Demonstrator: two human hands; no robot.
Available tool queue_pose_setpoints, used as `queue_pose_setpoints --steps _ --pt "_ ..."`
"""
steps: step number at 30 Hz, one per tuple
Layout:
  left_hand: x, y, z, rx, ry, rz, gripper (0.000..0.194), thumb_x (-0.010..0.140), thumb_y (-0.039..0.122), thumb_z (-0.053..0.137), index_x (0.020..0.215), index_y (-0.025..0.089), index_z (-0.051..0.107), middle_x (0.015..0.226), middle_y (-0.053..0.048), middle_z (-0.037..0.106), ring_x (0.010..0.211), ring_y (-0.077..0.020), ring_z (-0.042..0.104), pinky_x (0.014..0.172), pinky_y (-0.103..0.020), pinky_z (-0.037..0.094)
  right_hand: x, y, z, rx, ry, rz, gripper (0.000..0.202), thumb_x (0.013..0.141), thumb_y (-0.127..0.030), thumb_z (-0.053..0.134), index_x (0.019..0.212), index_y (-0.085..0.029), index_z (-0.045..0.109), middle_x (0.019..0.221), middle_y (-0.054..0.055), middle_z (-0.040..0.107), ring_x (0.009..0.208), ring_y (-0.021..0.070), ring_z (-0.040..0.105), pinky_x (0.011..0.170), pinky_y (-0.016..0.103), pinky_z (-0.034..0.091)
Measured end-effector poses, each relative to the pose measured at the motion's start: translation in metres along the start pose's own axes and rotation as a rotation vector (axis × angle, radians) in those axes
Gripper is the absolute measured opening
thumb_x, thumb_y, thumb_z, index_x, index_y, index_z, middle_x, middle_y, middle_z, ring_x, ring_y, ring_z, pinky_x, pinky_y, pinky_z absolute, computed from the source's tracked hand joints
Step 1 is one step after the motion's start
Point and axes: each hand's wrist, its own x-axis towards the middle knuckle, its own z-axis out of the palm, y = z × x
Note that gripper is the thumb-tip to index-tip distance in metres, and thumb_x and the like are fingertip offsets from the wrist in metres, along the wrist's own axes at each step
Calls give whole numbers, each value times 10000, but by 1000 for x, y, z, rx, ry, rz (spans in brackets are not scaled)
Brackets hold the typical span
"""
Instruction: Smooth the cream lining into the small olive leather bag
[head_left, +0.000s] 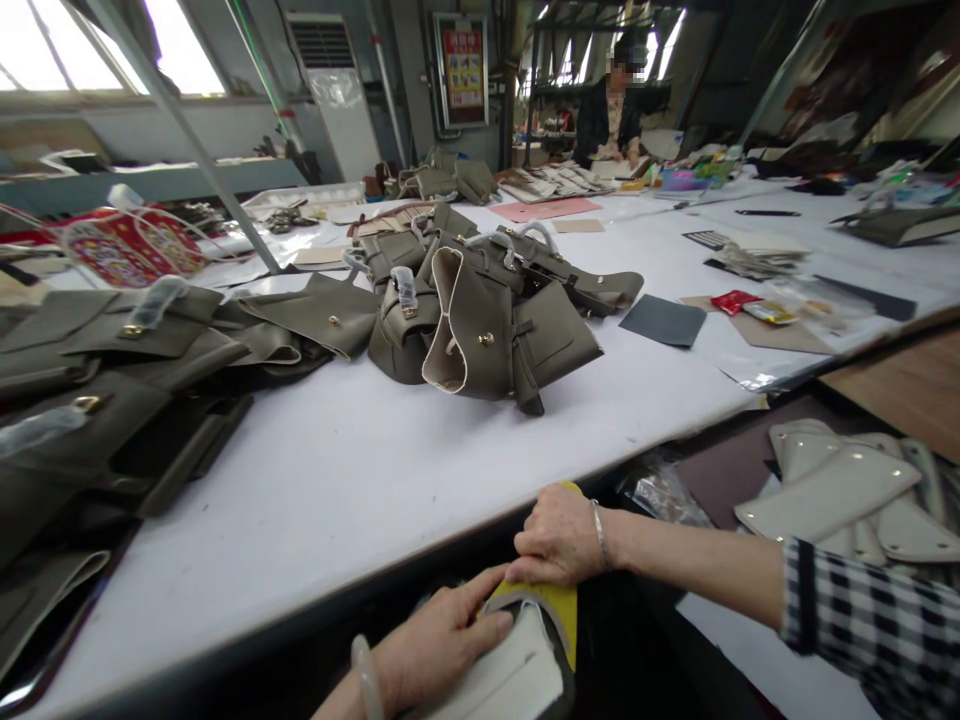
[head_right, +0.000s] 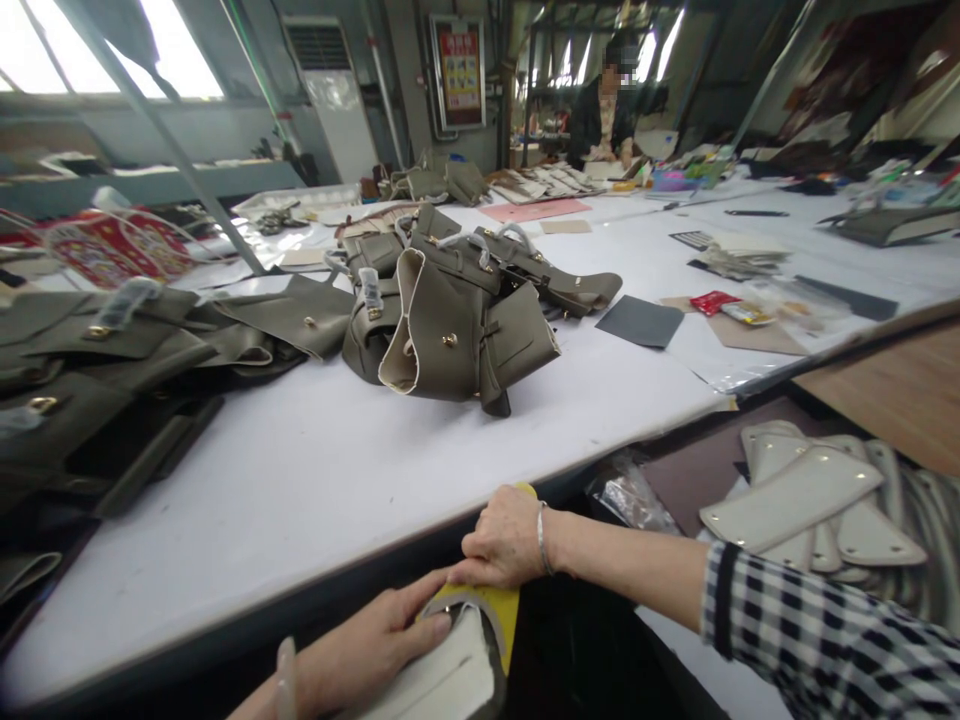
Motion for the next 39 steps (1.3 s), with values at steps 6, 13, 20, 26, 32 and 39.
queue_pose_setpoints --steps 6,13,20,26,32,39 --pt "-3 6 1 68 12 -22 509 956 535 418 1432 362 464 989 -3 724 866 -224 648 837 -328 477 0 0 3 -15 -7 -8 570 986 -546 386 621 -187 635 583 55 709 497 158 634 469 259 191" --pt "-6 7 3 131 31 -71 490 956 577 392 1414 413 456 1089 -45 694 1055 -277 624 958 -411 440 2 -2 1 -23 -30 -17 555 990 -519 390 633 -183 649 570 59 699 489 175 640 467 251 232" --pt "-6 8 3 104 26 -11 445 968 533 398 1376 395 505 1154 -25 701 1066 -268 639 967 -387 444 0 -2 4 -27 -33 -28 536 1002 -491 350 669 -186 640 598 59 709 488 169 624 489 274 239" --pt "-5 12 3 79 16 20 450 979 479 411 1416 394 471 1128 -6 720 1008 -242 665 943 -355 461 -2 -6 7 -23 -54 3 548 1008 -506 331 687 -190 642 615 49 719 508 168 633 501 277 233" --pt "-4 10 4 55 21 59 449 989 461 413 1434 404 447 1158 21 712 1045 -208 657 956 -310 452 -5 -12 3 -32 -104 56 525 1009 -492 348 706 -192 655 635 57 729 534 190 657 508 274 252" --pt "-5 12 7 58 51 161 443 993 377 442 1435 412 439 1244 59 679 1136 -183 631 993 -270 429 -7 -21 -3 -39 -152 126 555 1023 -490 309 729 -185 667 668 79 737 573 220 689 508 288 252"
